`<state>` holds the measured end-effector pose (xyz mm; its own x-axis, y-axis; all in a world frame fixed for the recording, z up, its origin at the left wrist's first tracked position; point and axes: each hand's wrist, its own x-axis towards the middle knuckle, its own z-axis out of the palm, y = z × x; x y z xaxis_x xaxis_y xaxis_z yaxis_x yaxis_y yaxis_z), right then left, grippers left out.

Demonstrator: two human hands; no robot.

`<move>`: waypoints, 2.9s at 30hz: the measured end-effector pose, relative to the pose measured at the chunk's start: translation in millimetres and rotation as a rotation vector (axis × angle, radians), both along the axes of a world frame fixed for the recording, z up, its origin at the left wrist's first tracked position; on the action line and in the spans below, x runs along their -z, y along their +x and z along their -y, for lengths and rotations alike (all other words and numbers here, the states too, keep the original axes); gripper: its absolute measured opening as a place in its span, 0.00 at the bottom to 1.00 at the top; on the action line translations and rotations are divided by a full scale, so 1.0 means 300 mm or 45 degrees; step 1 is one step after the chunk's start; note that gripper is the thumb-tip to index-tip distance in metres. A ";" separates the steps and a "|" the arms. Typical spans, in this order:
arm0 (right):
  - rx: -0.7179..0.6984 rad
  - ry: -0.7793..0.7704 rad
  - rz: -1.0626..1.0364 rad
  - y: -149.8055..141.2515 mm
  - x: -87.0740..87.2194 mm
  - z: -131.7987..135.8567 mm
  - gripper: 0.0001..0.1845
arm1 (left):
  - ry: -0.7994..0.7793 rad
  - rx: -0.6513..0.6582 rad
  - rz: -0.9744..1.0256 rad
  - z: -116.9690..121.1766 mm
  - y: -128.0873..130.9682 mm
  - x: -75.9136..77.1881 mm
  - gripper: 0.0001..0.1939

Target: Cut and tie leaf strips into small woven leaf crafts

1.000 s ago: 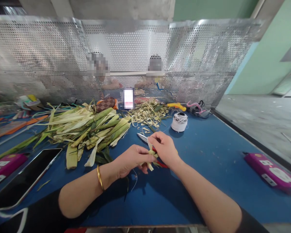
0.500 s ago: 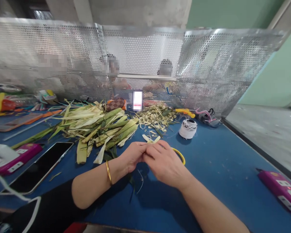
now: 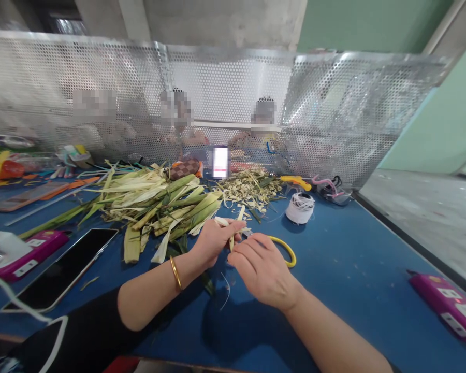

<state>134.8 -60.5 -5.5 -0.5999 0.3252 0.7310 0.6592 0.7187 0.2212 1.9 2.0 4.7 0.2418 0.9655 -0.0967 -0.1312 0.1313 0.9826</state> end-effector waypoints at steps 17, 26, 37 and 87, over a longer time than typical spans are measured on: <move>0.266 -1.158 -1.015 0.041 -0.030 -0.060 0.18 | -0.123 0.228 -0.001 0.003 -0.009 -0.013 0.09; 0.038 -1.662 -1.703 0.061 -0.027 -0.099 0.22 | -0.197 0.383 -0.045 0.009 -0.023 -0.022 0.22; 0.130 -1.286 -1.753 0.038 0.009 -0.105 0.18 | -0.165 0.486 -0.145 0.034 0.000 -0.016 0.13; 0.451 -0.433 -1.108 0.089 -0.049 -0.076 0.10 | -0.140 0.323 0.063 0.039 -0.014 -0.031 0.20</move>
